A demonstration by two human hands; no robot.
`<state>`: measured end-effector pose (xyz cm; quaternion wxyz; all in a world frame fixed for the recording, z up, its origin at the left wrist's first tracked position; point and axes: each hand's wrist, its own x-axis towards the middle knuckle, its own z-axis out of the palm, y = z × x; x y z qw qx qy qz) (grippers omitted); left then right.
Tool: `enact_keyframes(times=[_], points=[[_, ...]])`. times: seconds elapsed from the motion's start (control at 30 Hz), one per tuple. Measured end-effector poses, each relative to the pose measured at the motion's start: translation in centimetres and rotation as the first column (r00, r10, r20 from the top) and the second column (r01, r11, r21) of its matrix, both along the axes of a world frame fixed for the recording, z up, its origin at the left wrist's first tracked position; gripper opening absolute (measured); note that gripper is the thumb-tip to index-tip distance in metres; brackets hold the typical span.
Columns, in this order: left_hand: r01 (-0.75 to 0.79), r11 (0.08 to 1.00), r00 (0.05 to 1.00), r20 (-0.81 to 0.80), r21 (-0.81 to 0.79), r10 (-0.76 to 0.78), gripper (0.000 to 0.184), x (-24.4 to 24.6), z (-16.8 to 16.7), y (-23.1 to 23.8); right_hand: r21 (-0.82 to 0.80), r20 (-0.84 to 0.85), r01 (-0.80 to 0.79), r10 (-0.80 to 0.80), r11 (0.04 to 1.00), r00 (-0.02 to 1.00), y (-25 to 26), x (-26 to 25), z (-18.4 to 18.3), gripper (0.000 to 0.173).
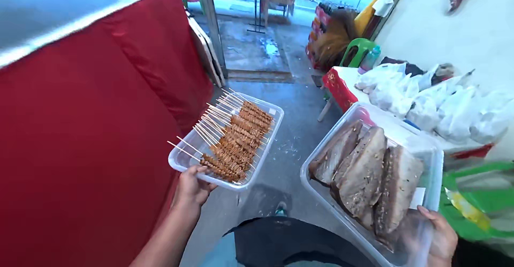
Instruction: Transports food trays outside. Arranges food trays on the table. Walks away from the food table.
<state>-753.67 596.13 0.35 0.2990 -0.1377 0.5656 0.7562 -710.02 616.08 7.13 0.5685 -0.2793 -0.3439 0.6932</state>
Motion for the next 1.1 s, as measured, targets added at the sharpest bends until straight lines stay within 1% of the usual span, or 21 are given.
enact_keyframes(times=[0.03, 0.13, 0.2, 0.27, 0.37, 0.47, 0.5, 0.6, 0.63, 0.67, 0.73, 0.83, 0.93, 1.03, 1.07, 1.1], points=[[-0.009, 1.0, 1.0, 0.004, 0.005, 0.009, 0.007, -1.4, 0.0, 2.8, 0.002, 0.02, 0.009, -0.009, 1.0, 1.0, 3.3, -1.9, 0.6, 0.024], [-0.062, 0.998, 0.997, 0.043, -0.02, 0.062, 0.012, -5.7, 0.1, 10.1, 0.038, 0.05, -0.013, 0.011, 0.999, 0.999, 13.0, -7.1, 1.7, 0.025], [-0.1, 0.994, 0.993, 0.064, -0.044, 0.102, 0.013, -8.2, -0.3, 14.0, 0.055, 0.081, -0.01, 0.006, 0.998, 0.997, 19.0, -10.5, 2.1, 0.027], [-0.129, 0.99, 0.989, 0.064, -0.051, 0.132, 0.013, -11.4, -0.8, 18.0, 0.051, 0.071, -0.053, 0.049, 0.997, 0.996, 25.0, -14.5, 2.4, 0.031], [-0.149, 0.985, 0.987, 0.041, -0.09, 0.153, 0.007, -17.3, -1.4, 24.4, 0.064, 0.036, -0.131, 0.129, 0.989, 0.991, 33.5, -20.4, 1.4, 0.032], [-0.125, 0.987, 0.992, 0.01, -0.104, 0.127, 0.012, -23.9, -1.6, 31.9, 0.067, 0.012, -0.113, 0.113, 0.991, 0.994, 41.0, -26.5, 0.3, 0.038], [-0.111, 0.988, 0.994, -0.005, -0.104, 0.111, 0.01, -26.3, -1.2, 34.9, 0.058, 0.003, -0.105, 0.105, 0.993, 0.994, 43.2, -28.6, 0.3, 0.039], [-0.057, 0.995, 0.998, -0.005, -0.077, 0.057, 0.01, -33.4, 0.1, 44.7, 0.032, -0.042, -0.139, 0.14, 0.99, 0.989, 50.3, -33.6, -0.1, 0.026], [-0.038, 0.997, 0.999, -0.002, -0.069, 0.038, 0.009, -35.6, 0.5, 48.2, 0.027, -0.035, -0.129, 0.13, 0.991, 0.991, 52.6, -35.2, -0.1, 0.023], [-0.017, 0.998, 1.0, 0.003, -0.066, 0.018, 0.008, -37.5, 1.0, 51.4, 0.012, -0.015, -0.084, 0.085, 0.996, 0.996, 54.5, -36.6, -0.2, 0.024], [0.024, 0.999, 1.0, 0.009, -0.036, -0.023, 0.008, -41.4, 1.8, 58.3, -0.013, 0.047, 0.05, -0.05, 0.999, 0.998, 58.5, -39.9, 0.1, 0.035], [0.054, 0.998, 0.998, 0.025, 0.012, -0.054, 0.007, -46.2, 1.5, 68.7, -0.012, 0.072, 0.109, -0.108, 0.994, 0.992, 65.8, -43.6, -0.1, 0.039], [0.075, 0.996, 0.997, 0.027, 0.048, -0.076, 0.01, -50.1, 0.4, 78.4, 0.019, 0.154, 0.187, -0.188, 0.982, 0.97, 74.4, -47.7, -0.8, 0.041], [0.078, 0.994, 0.996, 0.03, 0.073, -0.08, 0.015, -53.7, -0.7, 86.8, 0.034, 0.067, 0.088, -0.09, 0.996, 0.994, 84.6, -51.3, -0.8, 0.027], [0.072, 0.995, 0.997, 0.031, 0.074, -0.074, 0.016, -55.0, -0.7, 89.3, 0.038, 0.049, 0.072, -0.074, 0.997, 0.996, 88.0, -52.9, -0.4, 0.026], [0.061, 0.996, 0.998, 0.029, 0.071, -0.063, 0.015, -56.3, -0.6, 91.9, 0.045, 0.051, 0.083, -0.085, 0.996, 0.995, 91.3, -54.9, 0.3, 0.028]])
